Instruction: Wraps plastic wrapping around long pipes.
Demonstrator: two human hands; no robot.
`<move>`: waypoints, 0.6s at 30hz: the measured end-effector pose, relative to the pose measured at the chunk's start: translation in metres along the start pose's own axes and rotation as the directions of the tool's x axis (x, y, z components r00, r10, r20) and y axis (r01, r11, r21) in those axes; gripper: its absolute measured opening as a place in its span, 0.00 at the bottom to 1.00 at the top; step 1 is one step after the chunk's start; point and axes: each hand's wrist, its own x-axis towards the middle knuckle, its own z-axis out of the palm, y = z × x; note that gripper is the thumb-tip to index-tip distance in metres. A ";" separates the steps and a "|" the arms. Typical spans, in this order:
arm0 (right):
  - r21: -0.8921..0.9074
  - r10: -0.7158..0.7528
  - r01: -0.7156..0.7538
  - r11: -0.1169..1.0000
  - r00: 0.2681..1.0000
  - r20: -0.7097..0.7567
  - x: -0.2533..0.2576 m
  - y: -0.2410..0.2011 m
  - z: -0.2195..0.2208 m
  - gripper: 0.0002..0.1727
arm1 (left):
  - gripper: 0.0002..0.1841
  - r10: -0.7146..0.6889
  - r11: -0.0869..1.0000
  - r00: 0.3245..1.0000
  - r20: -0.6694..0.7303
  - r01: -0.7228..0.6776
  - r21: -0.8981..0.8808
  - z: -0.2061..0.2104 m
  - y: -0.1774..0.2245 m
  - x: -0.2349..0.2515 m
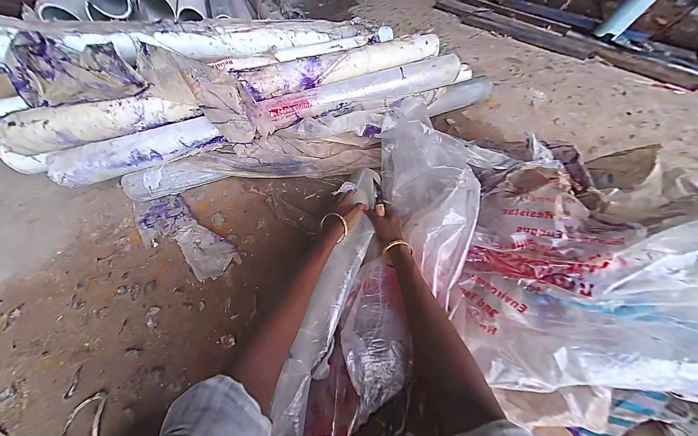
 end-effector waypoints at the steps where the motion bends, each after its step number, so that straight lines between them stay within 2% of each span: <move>1: 0.071 -0.008 0.009 0.997 1.000 -0.018 0.001 0.002 0.005 0.21 | 0.33 -0.057 0.998 0.998 -0.009 0.057 -0.002 0.000 0.005 0.003; 4: 0.327 -0.002 0.028 0.945 0.997 -0.078 0.002 0.006 0.017 0.09 | 0.38 -0.202 0.979 0.978 -0.040 0.203 0.018 0.003 0.016 0.010; 10: 0.464 -0.043 0.069 0.883 0.997 -0.068 -0.018 -0.016 0.034 0.04 | 0.37 -0.186 0.981 0.982 0.010 0.187 -0.044 -0.022 -0.002 0.014; 13: 0.641 0.011 0.028 0.767 0.998 -0.056 -0.027 -0.019 0.037 0.15 | 0.36 -0.196 0.979 0.980 0.030 0.197 -0.047 -0.027 -0.003 0.006; 15: 0.731 0.065 0.003 0.682 0.996 -0.064 -0.033 -0.023 0.036 0.17 | 0.36 -0.199 0.979 0.979 0.053 0.201 -0.043 -0.028 0.000 0.006; 18: 0.752 0.086 -0.020 0.659 0.995 -0.049 -0.041 -0.028 0.033 0.19 | 0.36 -0.182 0.979 0.980 0.084 0.189 -0.074 -0.029 -0.003 0.004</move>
